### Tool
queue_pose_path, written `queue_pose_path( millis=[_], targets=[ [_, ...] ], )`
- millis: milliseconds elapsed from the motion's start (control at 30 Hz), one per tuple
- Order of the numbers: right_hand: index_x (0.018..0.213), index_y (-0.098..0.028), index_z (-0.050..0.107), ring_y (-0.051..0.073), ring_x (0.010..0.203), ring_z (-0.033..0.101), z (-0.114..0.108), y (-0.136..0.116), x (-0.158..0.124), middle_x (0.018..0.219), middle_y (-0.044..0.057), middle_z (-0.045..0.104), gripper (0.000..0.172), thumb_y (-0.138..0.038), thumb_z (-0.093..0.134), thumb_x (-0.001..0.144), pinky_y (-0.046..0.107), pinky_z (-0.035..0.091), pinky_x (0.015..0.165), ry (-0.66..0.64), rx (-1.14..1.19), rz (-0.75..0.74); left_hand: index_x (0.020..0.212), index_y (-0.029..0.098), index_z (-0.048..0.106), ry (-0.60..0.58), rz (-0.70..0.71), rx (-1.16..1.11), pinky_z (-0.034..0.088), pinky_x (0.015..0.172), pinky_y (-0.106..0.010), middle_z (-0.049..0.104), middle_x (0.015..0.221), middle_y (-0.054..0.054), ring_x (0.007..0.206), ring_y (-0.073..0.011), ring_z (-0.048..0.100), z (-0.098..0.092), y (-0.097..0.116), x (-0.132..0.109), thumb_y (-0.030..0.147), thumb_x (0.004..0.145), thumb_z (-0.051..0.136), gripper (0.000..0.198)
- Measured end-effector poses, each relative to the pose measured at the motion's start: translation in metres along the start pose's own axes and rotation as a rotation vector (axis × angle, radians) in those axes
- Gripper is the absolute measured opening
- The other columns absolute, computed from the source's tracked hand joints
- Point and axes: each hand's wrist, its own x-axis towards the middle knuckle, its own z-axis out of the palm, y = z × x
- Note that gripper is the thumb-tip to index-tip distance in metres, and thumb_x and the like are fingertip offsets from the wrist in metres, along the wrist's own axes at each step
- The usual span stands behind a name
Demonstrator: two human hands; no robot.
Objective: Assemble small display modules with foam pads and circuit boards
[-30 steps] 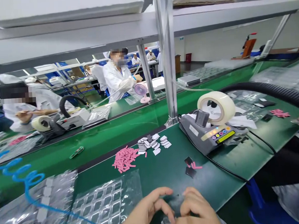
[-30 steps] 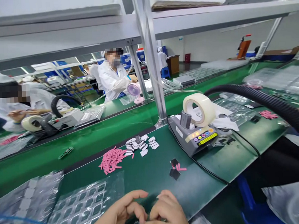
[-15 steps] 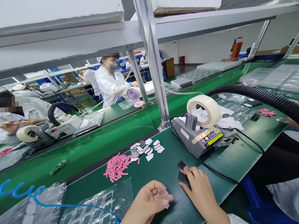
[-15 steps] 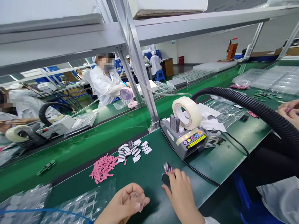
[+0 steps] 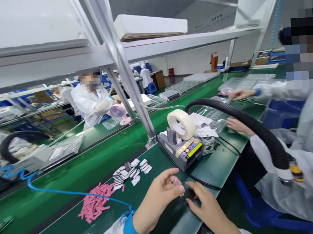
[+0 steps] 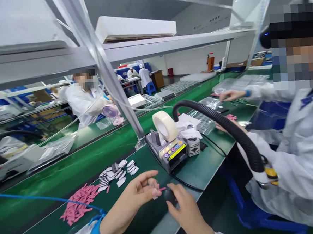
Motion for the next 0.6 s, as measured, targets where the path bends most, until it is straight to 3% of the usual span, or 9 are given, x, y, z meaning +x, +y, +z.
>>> queue_pose_path(
  millis=[133,233,333,467,533,600],
  targets=[
    [0.113,-0.023,0.06,0.024,0.092,0.063,-0.005,-0.006,0.009,0.1,0.006,0.068,0.039,-0.012,0.057,0.076,0.04,0.053,0.082,-0.029,0.066,0.01,0.105,0.018,0.056,0.035,0.031,-0.024,0.044,0.07,-0.027,0.057,0.084,0.001,0.078,-0.0137,0.061,0.02,0.01,0.017,0.028,0.071,0.071,0.039],
    [0.119,-0.026,0.057,0.023,0.1,0.061,-0.01,-0.01,0.013,0.11,0.005,0.066,0.038,-0.018,0.056,0.082,0.04,0.051,0.089,-0.009,0.181,0.038,0.109,0.019,0.052,0.091,0.008,-0.044,0.045,0.079,-0.028,0.058,0.087,0.0,0.084,-0.0146,0.063,0.015,0.013,0.016,0.03,0.076,0.067,0.038],
    [0.123,-0.029,0.056,0.02,0.095,0.062,-0.019,-0.002,-0.001,0.109,0.005,0.066,0.037,-0.027,0.055,0.086,0.035,0.053,0.085,0.06,0.311,0.108,0.109,0.021,0.05,0.107,-0.048,-0.063,0.045,0.087,-0.03,0.06,0.087,0.001,0.086,-0.0144,0.064,0.005,0.01,0.009,0.029,0.076,0.068,0.038],
    [0.12,-0.024,0.057,0.016,0.078,0.064,-0.042,0.041,-0.04,0.099,0.007,0.064,0.036,-0.041,0.049,0.089,0.03,0.056,0.072,0.359,0.463,0.312,0.092,0.019,0.052,-0.02,-0.194,-0.093,0.047,0.076,-0.027,0.061,0.077,0.003,0.073,-0.0107,0.065,0.015,-0.011,0.017,0.028,0.072,0.072,0.03],
    [0.122,-0.023,0.053,0.013,0.067,0.063,-0.06,0.075,-0.057,0.088,0.004,0.063,0.037,-0.042,0.043,0.092,0.029,0.056,0.065,0.541,0.519,0.459,0.087,0.018,0.053,-0.136,-0.289,-0.101,0.047,0.07,-0.026,0.062,0.074,0.004,0.068,-0.0103,0.066,0.039,-0.029,0.033,0.029,0.069,0.073,0.029],
    [0.116,-0.024,0.055,0.015,0.064,0.064,-0.082,0.107,-0.068,0.077,0.001,0.063,0.037,-0.049,0.042,0.09,0.032,0.057,0.063,0.64,0.584,0.552,0.084,0.016,0.056,-0.285,-0.398,-0.094,0.047,0.067,-0.028,0.063,0.07,0.001,0.065,-0.0128,0.067,0.075,-0.05,0.057,0.027,0.07,0.073,0.024]
  ],
)
